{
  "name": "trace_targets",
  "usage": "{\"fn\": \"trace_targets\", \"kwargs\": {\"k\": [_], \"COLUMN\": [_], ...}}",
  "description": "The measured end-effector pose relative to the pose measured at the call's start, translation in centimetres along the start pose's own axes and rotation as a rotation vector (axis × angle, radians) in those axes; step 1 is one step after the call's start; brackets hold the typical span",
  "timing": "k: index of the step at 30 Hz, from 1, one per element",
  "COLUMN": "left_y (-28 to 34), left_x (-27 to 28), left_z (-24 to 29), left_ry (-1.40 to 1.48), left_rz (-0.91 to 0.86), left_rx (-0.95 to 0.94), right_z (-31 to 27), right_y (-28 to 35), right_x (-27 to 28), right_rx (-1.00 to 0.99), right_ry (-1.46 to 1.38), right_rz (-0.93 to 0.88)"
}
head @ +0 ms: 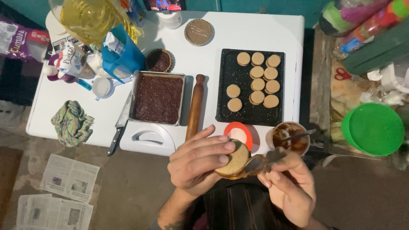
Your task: Spreading dulce de leche filling on cookies and coating them in sugar to make alfajores.
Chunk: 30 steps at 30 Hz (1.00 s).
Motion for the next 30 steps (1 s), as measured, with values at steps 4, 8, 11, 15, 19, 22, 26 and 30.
{"fn": "trace_targets", "kwargs": {"k": [4, 8, 11, 15, 19, 22, 26, 30], "left_y": [0.2, 0.7, 1.3, 3.0, 5.1, 5.1, 6.3, 8.6], "left_x": [0.2, 0.2, 0.1, -0.6, -1.5, -2.7, -5.0, -7.2], "left_z": [0.1, 0.0, -0.2, -1.2, -3.4, -5.8, -9.8, -11.8], "left_ry": [0.027, 0.077, 0.126, 0.301, 0.557, 0.875, 1.071, 1.077], "left_rz": [0.020, 0.031, 0.040, 0.113, 0.219, 0.355, 0.418, 0.332], "left_rx": [0.008, 0.038, 0.069, 0.182, 0.373, 0.579, 0.902, 1.182], "right_z": [-0.3, -0.3, 0.0, 0.1, 0.3, 0.5, 1.2, 0.3], "right_y": [-0.1, -0.1, -0.1, -0.4, -1.2, -1.4, -0.5, 0.2], "right_x": [-0.3, -0.4, 0.0, -0.3, -0.4, 1.4, 4.5, 6.2], "right_rx": [-0.020, -0.041, -0.073, -0.151, -0.177, -0.271, -0.455, -0.399], "right_ry": [-0.018, -0.038, -0.077, -0.069, 0.090, 0.218, 0.026, 0.094], "right_rz": [-0.016, -0.012, -0.021, -0.010, 0.058, 0.127, 0.184, 0.269]}}
Point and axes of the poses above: each hand's wrist, its own y-axis away from the middle knuckle, its own x-axis out of the back of the hand, z = x × y, the point moved 3 cm from there along -y, towards the middle knuckle, and after that the axes turned 2 degrees about x, right-handed, at the moved point
